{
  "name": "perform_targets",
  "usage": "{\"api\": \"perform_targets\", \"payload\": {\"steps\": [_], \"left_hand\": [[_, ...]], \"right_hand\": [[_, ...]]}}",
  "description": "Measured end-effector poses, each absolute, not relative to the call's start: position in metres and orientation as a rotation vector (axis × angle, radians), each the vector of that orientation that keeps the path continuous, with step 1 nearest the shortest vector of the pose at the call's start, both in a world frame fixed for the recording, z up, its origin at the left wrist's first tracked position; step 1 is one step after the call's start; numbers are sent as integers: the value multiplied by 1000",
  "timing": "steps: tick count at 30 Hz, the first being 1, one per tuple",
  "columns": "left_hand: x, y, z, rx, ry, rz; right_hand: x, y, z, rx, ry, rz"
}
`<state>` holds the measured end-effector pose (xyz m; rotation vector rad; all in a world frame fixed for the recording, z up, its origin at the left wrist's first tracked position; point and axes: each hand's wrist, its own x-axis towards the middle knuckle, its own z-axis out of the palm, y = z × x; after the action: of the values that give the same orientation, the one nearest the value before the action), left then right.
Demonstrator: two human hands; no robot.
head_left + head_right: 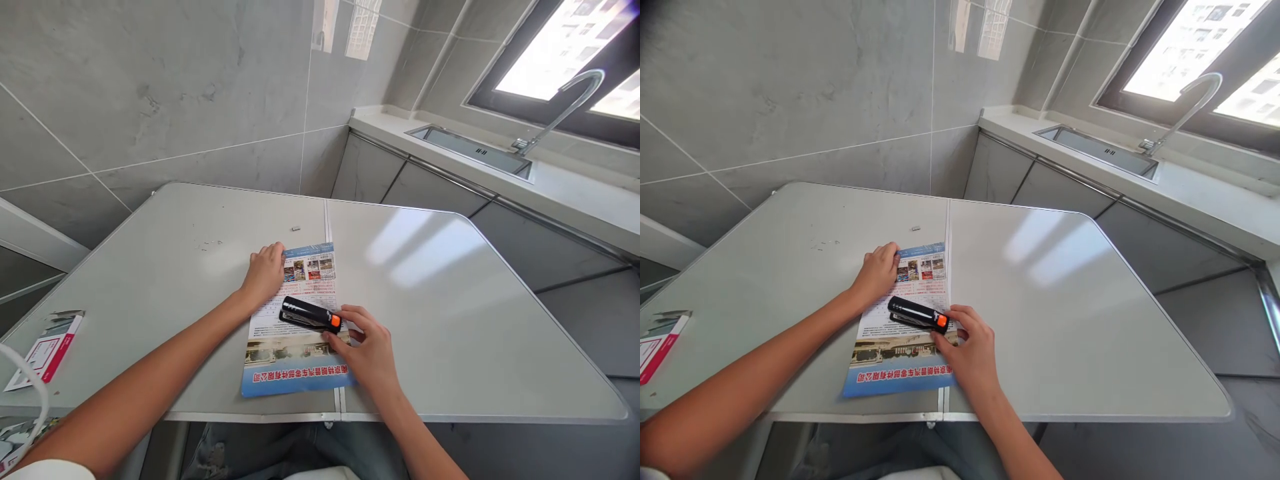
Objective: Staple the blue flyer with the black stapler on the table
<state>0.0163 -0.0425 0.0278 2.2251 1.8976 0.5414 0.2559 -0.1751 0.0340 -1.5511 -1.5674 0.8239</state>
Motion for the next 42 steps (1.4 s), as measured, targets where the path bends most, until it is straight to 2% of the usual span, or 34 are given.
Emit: {"api": "perform_targets", "payload": {"steps": [9, 17, 20, 24, 30, 34, 42], "left_hand": [[77, -8, 26, 2376, 1679, 403], [103, 5, 10, 2435, 1747, 503], [104, 7, 11, 2442, 1761, 542], [98, 4, 22, 2443, 1720, 629], [54, -25, 27, 2555, 1308, 525], [22, -35, 20, 2596, 1296, 426], [10, -33, 12, 2565, 1363, 472]], "right_hand": [[323, -163, 28, -1659, -1726, 636], [348, -146, 32, -1597, -1912, 445], [339, -139, 43, -1503, -2063, 484], [325, -124, 57, -1524, -2292, 623], [319, -107, 66, -1392, -2307, 600], [309, -98, 60, -1255, -2285, 613], [297, -83, 49, -1174, -2359, 605]]}}
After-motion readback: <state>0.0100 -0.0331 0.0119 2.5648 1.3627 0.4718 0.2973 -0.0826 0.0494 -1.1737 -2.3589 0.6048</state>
